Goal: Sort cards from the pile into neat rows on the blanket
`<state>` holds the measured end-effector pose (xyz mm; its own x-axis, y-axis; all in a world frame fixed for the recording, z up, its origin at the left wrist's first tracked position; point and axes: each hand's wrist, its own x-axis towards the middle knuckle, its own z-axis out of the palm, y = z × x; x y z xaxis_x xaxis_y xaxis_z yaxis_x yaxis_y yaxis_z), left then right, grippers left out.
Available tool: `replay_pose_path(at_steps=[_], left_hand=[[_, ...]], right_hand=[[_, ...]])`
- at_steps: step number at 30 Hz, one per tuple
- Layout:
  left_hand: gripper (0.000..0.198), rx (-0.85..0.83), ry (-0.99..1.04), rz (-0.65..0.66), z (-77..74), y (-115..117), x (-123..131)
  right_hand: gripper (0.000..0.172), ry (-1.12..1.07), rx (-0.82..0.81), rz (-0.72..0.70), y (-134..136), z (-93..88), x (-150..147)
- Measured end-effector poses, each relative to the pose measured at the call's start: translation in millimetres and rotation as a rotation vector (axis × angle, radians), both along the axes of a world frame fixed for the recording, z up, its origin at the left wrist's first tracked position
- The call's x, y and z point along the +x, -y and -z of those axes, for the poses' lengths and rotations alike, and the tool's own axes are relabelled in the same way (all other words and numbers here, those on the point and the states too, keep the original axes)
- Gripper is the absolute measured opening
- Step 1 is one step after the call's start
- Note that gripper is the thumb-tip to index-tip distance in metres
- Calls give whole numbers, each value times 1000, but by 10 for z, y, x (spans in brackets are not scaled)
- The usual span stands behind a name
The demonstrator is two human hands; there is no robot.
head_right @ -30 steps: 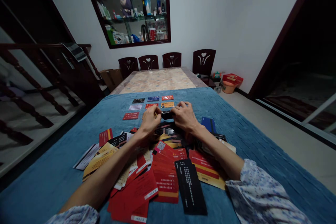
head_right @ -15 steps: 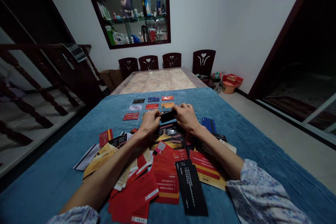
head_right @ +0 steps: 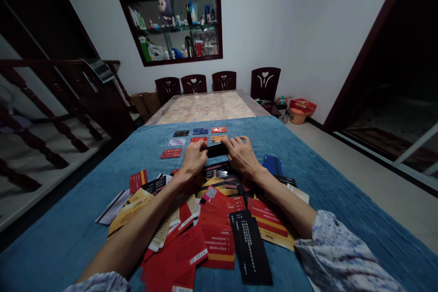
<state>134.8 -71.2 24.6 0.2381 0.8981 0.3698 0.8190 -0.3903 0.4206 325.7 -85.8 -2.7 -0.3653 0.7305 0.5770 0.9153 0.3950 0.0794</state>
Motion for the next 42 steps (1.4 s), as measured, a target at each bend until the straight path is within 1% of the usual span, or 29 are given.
replay_pose_path(at_steps=[6, 9, 12, 15, 20, 24, 29, 34, 42], left_hand=[[29, 34, 36, -18, 3, -5, -23], [33, 39, 38, -24, 32, -18, -37], [34, 58, 9, -4, 55, -18, -48], [35, 72, -46, 28, 39, 3, -66], [38, 28, -157, 59, -36, 29, -110], [41, -8, -243, 97, -86, 5, -150], [45, -48, -340, 145, -131, -30, -214], [51, -28, -397, 202, -132, -50, -289], [43, -71, -424, 220, -78, -101, -419]], right_hand=[[35, 15, 74, -16, -22, 43, 2], [36, 29, 110, -21, -30, 63, 10], [39, 36, 126, -28, -31, 71, 24], [43, 38, 119, -34, -34, 67, 29], [43, 45, 68, -48, -67, 62, 6], [48, 51, 9, -80, -124, 62, 3], [49, 73, -75, -124, -216, 37, 35], [52, 73, -155, -198, -287, 8, 58], [51, 1, -261, -367, -423, 4, 45]])
